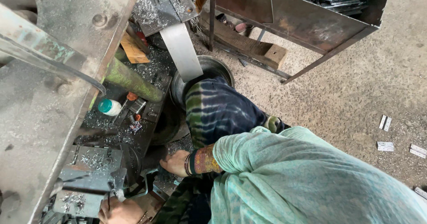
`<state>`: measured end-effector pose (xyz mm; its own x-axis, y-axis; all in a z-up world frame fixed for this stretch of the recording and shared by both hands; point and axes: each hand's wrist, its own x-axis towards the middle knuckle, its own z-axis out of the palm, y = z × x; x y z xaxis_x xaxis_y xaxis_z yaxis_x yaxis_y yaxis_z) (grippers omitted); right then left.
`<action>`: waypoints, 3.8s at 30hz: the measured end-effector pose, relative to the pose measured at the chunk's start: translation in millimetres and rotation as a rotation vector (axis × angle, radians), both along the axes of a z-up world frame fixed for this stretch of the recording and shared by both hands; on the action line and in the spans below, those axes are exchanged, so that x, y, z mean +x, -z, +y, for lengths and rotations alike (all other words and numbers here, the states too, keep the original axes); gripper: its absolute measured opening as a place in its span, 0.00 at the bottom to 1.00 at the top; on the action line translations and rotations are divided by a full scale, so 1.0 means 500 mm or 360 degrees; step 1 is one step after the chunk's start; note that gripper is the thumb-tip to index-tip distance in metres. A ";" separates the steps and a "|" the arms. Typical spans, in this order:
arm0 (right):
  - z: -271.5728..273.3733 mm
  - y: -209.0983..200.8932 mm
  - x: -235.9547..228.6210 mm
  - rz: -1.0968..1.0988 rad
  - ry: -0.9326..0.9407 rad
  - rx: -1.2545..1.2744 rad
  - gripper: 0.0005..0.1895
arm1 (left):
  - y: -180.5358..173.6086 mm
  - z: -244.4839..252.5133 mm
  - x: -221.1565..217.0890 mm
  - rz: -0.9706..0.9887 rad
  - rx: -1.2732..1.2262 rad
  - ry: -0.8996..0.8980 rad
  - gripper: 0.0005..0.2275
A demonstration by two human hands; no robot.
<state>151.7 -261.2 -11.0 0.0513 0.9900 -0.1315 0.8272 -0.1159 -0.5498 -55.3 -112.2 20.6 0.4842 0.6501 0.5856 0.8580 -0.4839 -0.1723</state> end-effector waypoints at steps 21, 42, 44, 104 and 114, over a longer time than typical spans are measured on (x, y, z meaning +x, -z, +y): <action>-0.021 -0.067 0.034 -0.0034 -0.0083 -0.0154 0.35 | -0.079 -0.055 0.068 0.0107 -0.0261 -0.0180 0.08; -0.031 -0.071 0.068 -0.0206 -0.0206 -0.0114 0.38 | -0.050 0.005 0.125 -0.0017 -0.0326 -0.0281 0.05; -0.030 -0.079 0.069 -0.0214 -0.0202 -0.0115 0.38 | -0.057 0.003 0.132 -0.0032 -0.0345 -0.0240 0.05; 0.113 -0.135 0.055 0.0530 0.0202 0.1237 0.15 | -0.063 0.003 -0.058 -0.0831 -0.0673 -0.0123 0.11; 0.204 -0.074 0.008 -0.0459 -0.0758 0.1210 0.19 | -0.071 0.000 0.020 -0.0771 -0.0660 -0.0289 0.11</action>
<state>155.9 -159.5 26.1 -0.4510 0.7303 0.5131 0.8111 0.5752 -0.1057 -45.3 -112.2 55.8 0.0905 0.9150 0.3933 0.8659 -0.2673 0.4227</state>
